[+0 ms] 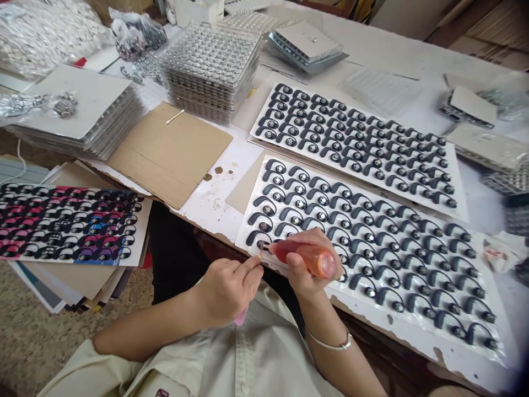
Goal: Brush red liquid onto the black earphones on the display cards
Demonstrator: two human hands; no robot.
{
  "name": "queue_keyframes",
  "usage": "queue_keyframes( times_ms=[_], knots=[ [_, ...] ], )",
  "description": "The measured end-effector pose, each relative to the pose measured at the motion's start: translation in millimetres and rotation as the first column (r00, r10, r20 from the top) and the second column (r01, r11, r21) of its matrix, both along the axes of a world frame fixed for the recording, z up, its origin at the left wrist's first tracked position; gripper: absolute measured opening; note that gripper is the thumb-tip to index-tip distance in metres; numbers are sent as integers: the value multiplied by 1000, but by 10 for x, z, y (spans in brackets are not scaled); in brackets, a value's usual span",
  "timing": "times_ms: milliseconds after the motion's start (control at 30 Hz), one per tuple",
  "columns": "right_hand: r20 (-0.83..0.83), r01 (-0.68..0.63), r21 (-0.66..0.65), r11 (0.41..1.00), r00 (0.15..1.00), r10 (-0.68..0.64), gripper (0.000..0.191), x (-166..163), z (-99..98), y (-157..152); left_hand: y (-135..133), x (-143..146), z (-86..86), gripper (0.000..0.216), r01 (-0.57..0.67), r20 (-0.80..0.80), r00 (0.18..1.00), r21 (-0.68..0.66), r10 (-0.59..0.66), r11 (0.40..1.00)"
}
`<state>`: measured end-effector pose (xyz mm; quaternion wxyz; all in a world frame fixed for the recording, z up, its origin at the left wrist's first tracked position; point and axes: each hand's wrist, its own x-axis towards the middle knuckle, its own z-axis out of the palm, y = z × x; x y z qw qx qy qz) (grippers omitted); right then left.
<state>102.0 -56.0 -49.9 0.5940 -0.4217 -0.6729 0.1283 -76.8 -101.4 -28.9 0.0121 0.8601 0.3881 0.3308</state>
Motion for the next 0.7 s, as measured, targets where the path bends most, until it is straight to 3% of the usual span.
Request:
queue_keyframes(
  times_ms=[700],
  knots=[
    [23,-3,34,999,1000,2,20,-3,10,-20,-9,7,-20,19,-5,-14,1000,11,5,1000]
  ],
)
